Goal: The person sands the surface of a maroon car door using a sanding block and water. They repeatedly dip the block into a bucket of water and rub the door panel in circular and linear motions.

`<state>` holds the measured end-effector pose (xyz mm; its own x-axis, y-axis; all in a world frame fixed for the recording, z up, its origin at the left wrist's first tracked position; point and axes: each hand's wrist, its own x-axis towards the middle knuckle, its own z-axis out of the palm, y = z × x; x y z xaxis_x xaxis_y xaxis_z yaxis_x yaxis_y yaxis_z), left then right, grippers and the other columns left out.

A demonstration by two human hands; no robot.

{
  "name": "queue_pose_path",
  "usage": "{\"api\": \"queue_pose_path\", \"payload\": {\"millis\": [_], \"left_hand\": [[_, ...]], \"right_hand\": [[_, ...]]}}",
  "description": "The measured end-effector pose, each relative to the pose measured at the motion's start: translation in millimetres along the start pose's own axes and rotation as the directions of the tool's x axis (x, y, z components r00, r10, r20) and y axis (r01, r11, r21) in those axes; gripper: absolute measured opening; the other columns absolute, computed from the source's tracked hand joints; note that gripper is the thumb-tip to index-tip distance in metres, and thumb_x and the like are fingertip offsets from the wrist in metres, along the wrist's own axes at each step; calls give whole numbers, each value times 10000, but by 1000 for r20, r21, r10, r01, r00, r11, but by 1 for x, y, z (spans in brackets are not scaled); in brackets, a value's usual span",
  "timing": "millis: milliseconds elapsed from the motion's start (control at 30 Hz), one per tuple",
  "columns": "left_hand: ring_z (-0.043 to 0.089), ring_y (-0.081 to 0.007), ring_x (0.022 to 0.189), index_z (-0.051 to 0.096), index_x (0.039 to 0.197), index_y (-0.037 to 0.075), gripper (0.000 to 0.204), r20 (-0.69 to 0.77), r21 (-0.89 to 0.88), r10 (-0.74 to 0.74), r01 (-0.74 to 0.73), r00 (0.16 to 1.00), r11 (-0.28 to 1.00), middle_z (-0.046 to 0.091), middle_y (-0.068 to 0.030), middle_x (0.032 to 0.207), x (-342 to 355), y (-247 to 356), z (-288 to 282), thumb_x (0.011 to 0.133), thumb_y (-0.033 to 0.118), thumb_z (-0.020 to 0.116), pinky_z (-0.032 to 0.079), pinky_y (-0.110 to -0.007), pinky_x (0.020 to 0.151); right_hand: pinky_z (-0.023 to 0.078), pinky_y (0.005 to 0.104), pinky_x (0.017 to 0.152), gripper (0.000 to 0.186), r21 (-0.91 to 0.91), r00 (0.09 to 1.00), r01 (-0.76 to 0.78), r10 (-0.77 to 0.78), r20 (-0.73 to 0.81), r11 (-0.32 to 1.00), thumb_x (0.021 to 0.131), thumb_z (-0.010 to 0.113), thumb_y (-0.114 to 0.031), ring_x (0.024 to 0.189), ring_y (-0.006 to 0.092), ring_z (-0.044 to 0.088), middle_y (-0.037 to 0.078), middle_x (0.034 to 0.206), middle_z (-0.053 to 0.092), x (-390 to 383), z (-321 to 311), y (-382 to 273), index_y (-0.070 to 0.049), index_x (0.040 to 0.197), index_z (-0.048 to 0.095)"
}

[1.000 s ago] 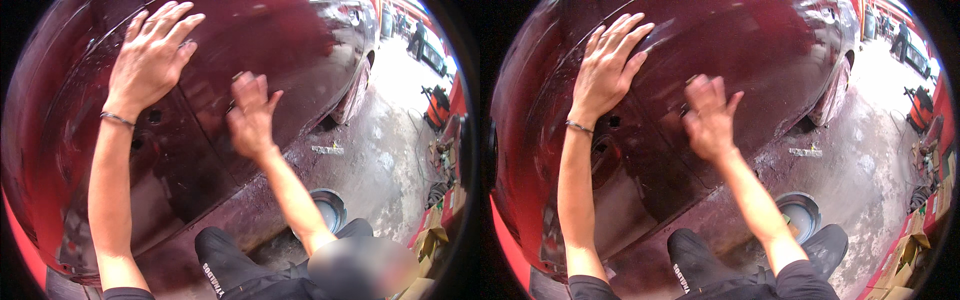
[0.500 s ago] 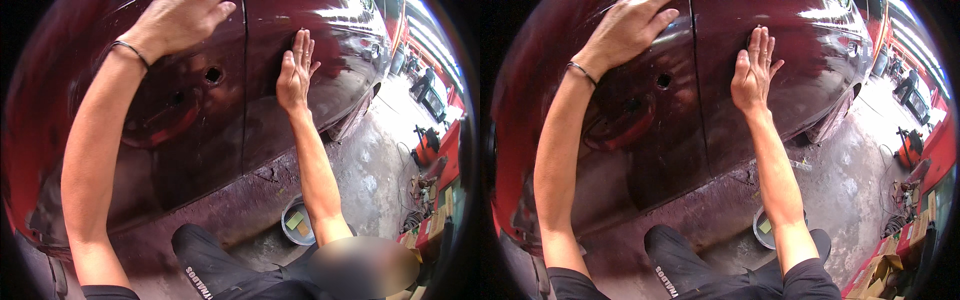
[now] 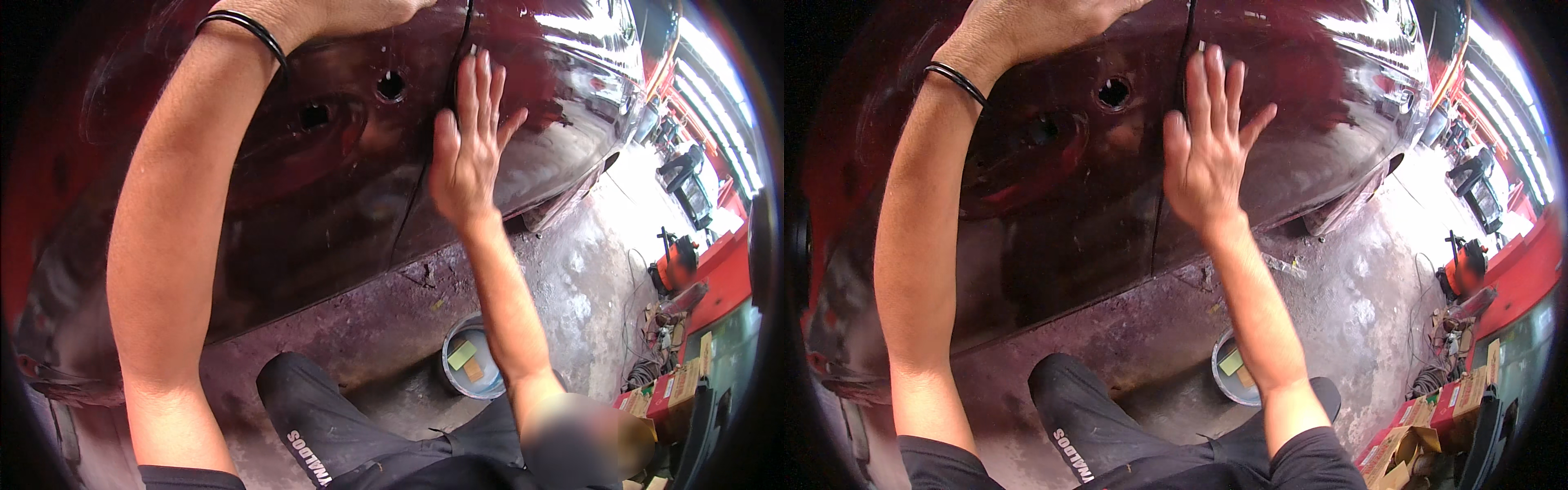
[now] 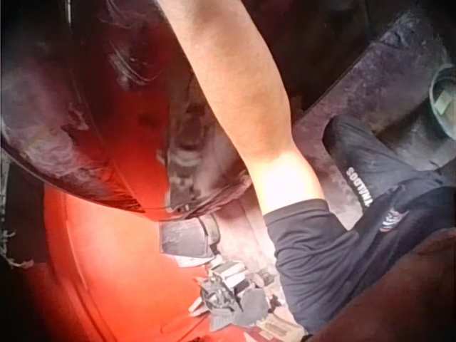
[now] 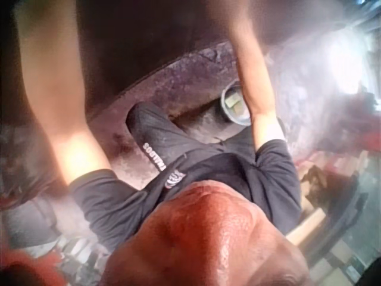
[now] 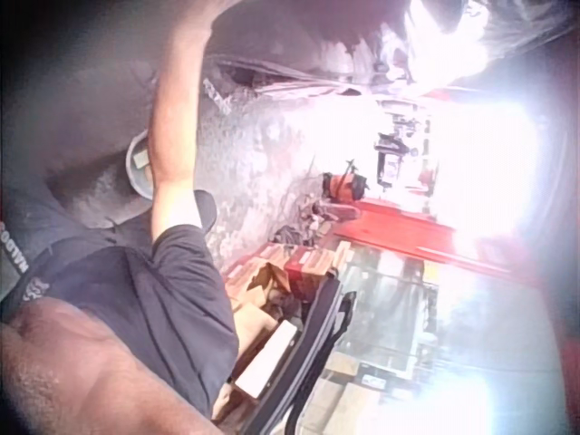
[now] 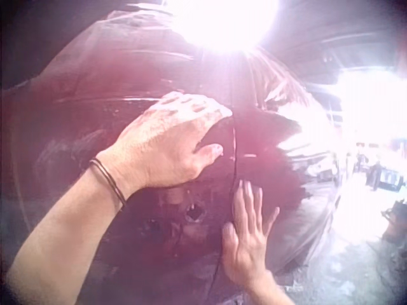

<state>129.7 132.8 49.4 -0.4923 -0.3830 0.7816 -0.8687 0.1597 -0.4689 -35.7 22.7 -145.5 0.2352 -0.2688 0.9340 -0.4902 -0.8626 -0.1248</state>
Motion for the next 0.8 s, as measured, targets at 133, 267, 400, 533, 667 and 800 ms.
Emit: {"api": "queue_pose_path", "payload": {"millis": [133, 267, 400, 533, 667, 800], "left_hand": [[545, -342, 1434, 598, 1439, -24, 549, -72, 8, 58, -58, 996, 998, 631, -214, 1461, 9, -17, 20, 978, 259, 694, 358, -481, 1270], [548, -351, 1431, 598, 1439, -36, 566, -39, -54, -4, 2, 999, 999, 635, -225, 1459, -3, 3, 13, 972, 265, 703, 367, -479, 1265], [544, -357, 1438, 598, 1445, -34, 574, -13, -22, -1, 1, 1000, 1000, 638, -228, 1458, -1, -1, -7, 967, 265, 707, 367, -479, 1267], [534, -348, 1452, 585, 1458, -30, 594, -35, -55, -20, 18, 999, 998, 622, -226, 1478, 2, 6, 2, 964, 277, 708, 347, -485, 1283], [517, -341, 1470, 581, 1465, -11, 604, -10, -32, 1, -1, 1000, 999, 612, -214, 1493, 2, -1, 7, 962, 301, 705, 324, -499, 1295], [513, -339, 1472, 587, 1463, 13, 605, 21, 20, -25, 25, 999, 999, 618, -200, 1488, 0, 13, -6, 953, 316, 706, 316, -513, 1295]], "right_hand": [[-128, 690, 1256, 708, -23, 997, 59, -58, 60, 998, 1071, 481, -319, 1662, 442, 72, 222, 1773, 224, -123, 30, 17, 11, 1675, 310], [-111, 698, 1253, 665, -31, 999, -3, 4, 35, 1000, 1105, 428, -316, 1671, 387, 95, 153, 1790, 224, -35, 0, 1, -62, 1702, 287], [-112, 691, 1255, 668, 0, 1000, 10, -10, -24, 1000, 1104, 427, -313, 1670, 386, 104, 150, 1789, 231, 16, 1, -11, -69, 1708, 277], [-129, 687, 1257, 712, 12, 998, 36, -36, 52, 999, 1072, 478, -309, 1669, 420, 56, 217, 1780, 208, -113, 21, 17, -13, 1692, 287], [-140, 678, 1261, 697, 16, 999, -5, 4, 34, 1000, 1071, 480, -303, 1671, 396, 77, 164, 1790, 209, -35, 6, -3, -68, 1701, 297], [-155, 664, 1263, 663, 18, 995, 95, -95, -2, 995, 1079, 461, -296, 1672, 326, 142, 83, 1788, 259, 19, -2, 5, -162, 1711, 315]]}}
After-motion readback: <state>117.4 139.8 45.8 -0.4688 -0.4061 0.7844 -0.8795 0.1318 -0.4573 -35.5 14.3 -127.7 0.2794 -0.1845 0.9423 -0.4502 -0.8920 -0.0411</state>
